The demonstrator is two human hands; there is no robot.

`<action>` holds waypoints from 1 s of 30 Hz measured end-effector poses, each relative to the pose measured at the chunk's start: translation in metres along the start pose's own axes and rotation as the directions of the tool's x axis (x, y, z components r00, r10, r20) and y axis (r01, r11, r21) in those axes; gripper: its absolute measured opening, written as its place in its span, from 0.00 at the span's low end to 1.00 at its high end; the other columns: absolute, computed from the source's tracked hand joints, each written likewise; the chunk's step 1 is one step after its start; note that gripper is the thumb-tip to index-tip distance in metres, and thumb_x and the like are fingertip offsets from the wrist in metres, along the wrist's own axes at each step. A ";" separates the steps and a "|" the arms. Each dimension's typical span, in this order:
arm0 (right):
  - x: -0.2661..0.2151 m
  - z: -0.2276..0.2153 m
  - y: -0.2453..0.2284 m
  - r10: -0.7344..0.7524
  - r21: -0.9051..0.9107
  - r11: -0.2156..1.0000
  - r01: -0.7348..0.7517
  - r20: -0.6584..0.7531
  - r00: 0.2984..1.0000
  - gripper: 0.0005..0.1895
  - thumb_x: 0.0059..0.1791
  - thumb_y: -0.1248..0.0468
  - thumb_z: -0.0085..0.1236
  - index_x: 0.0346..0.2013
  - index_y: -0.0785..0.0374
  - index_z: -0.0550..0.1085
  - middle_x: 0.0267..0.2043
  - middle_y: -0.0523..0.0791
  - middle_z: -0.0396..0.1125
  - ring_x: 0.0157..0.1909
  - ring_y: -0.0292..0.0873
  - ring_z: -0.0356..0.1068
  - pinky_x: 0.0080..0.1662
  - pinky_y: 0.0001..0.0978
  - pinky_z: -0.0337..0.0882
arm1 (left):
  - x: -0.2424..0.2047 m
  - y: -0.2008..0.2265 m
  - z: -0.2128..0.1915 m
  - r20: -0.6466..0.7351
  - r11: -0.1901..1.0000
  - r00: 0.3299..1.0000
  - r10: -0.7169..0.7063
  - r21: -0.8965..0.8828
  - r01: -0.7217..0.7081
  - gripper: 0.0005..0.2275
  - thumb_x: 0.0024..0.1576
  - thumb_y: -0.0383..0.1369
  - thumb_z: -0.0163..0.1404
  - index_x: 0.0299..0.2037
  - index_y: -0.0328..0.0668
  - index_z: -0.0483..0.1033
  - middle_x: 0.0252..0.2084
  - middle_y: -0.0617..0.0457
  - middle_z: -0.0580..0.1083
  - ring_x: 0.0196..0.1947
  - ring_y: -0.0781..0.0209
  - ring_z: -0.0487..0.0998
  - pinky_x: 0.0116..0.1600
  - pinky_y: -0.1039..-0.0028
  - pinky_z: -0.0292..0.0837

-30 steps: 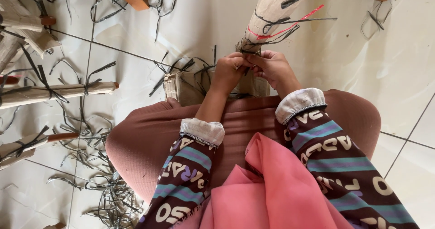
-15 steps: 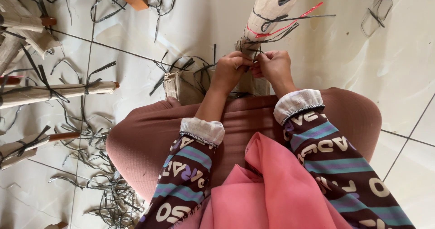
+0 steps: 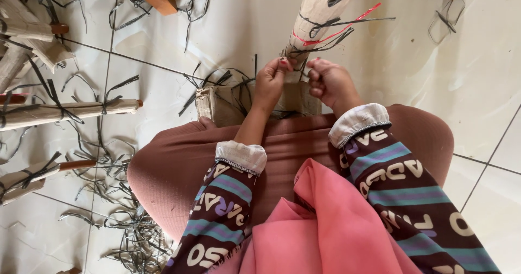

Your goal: Wrapping a wooden chair leg with protective cardboard and securing it with plastic ties for shipping.

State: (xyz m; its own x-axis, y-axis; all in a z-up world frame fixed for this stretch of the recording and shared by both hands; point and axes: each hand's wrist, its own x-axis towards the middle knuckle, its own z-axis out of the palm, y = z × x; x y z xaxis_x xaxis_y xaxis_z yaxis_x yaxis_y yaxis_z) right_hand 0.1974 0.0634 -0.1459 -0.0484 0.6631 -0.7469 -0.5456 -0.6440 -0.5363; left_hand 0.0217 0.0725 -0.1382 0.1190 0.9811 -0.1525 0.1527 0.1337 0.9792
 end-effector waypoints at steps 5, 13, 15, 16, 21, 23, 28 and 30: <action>0.014 -0.005 0.021 -0.193 -0.760 0.608 0.231 0.141 0.971 0.10 0.55 0.61 0.47 0.44 0.59 0.76 0.29 0.47 0.62 0.32 0.48 0.60 0.32 0.38 0.59 | -0.003 -0.010 0.009 -0.014 0.981 0.989 -0.147 -0.130 0.144 0.17 0.70 0.42 0.37 0.29 0.53 0.72 0.29 0.61 0.72 0.37 0.66 0.70 0.53 0.70 0.67; 0.000 0.004 0.027 -0.641 -0.839 -0.488 0.239 0.531 0.554 0.09 0.50 0.61 0.53 0.33 0.45 0.80 0.21 0.40 0.67 0.28 0.49 0.72 0.29 0.43 0.70 | 0.005 -0.024 0.008 0.019 0.973 0.987 -0.159 -0.168 0.160 0.18 0.71 0.40 0.34 0.26 0.52 0.67 0.24 0.62 0.68 0.32 0.68 0.64 0.45 0.75 0.60; 0.004 0.008 0.025 -0.610 -0.654 -0.754 -0.063 0.661 0.437 0.06 0.43 0.60 0.59 0.26 0.39 0.77 0.18 0.32 0.63 0.28 0.38 0.67 0.31 0.32 0.61 | 0.007 -0.026 0.008 0.020 0.972 0.988 -0.152 -0.179 0.153 0.17 0.70 0.41 0.36 0.27 0.53 0.68 0.21 0.62 0.66 0.27 0.68 0.60 0.39 0.77 0.60; 0.011 0.002 0.023 -0.609 -0.653 -0.754 -0.063 0.662 0.437 0.06 0.43 0.60 0.59 0.26 0.39 0.77 0.18 0.32 0.63 0.28 0.38 0.67 0.31 0.32 0.61 | 0.008 -0.024 0.006 0.019 0.972 0.988 -0.152 -0.179 0.153 0.17 0.70 0.41 0.36 0.27 0.53 0.68 0.21 0.62 0.66 0.27 0.68 0.60 0.39 0.77 0.60; 0.056 -0.041 0.001 -0.589 -0.602 -0.799 0.007 0.783 0.200 0.04 0.43 0.62 0.62 0.26 0.45 0.76 0.18 0.41 0.59 0.26 0.47 0.63 0.34 0.43 0.59 | 0.016 -0.022 0.003 0.054 0.946 0.988 -0.148 -0.283 0.157 0.16 0.70 0.37 0.34 0.28 0.50 0.65 0.23 0.62 0.60 0.28 0.70 0.58 0.38 0.80 0.55; 0.041 -0.027 -0.018 -0.538 -0.545 -0.838 -0.042 0.810 0.231 0.09 0.39 0.66 0.59 0.25 0.43 0.75 0.20 0.37 0.60 0.25 0.44 0.61 0.37 0.39 0.60 | 0.015 -0.018 0.000 0.075 0.920 0.978 -0.196 -0.332 0.210 0.15 0.69 0.37 0.37 0.27 0.49 0.64 0.25 0.61 0.61 0.28 0.70 0.59 0.40 0.80 0.55; 0.044 -0.023 -0.022 -0.497 -0.495 -0.865 -0.085 0.821 0.280 0.13 0.32 0.71 0.56 0.16 0.45 0.68 0.23 0.34 0.60 0.29 0.41 0.64 0.39 0.34 0.61 | 0.015 -0.020 0.000 0.158 0.899 0.943 -0.294 -0.289 0.329 0.15 0.66 0.43 0.38 0.26 0.52 0.65 0.22 0.61 0.60 0.30 0.68 0.60 0.49 0.80 0.50; 0.051 -0.026 -0.020 -0.525 -0.525 -0.847 -0.080 0.802 0.284 0.13 0.32 0.70 0.54 0.18 0.44 0.68 0.22 0.34 0.61 0.29 0.41 0.65 0.39 0.33 0.62 | 0.015 -0.016 0.001 0.184 0.876 0.924 -0.335 -0.301 0.377 0.14 0.66 0.43 0.38 0.27 0.52 0.65 0.24 0.60 0.58 0.29 0.68 0.58 0.45 0.81 0.50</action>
State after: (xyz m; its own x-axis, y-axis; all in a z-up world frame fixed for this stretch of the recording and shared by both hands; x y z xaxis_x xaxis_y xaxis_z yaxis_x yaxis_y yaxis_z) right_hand 0.2278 0.1003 -0.1834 -0.3988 0.8325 0.3845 0.9056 0.2916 0.3079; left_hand 0.0219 0.0855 -0.1560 0.2388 0.8362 -0.4938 -0.1168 0.5295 0.8402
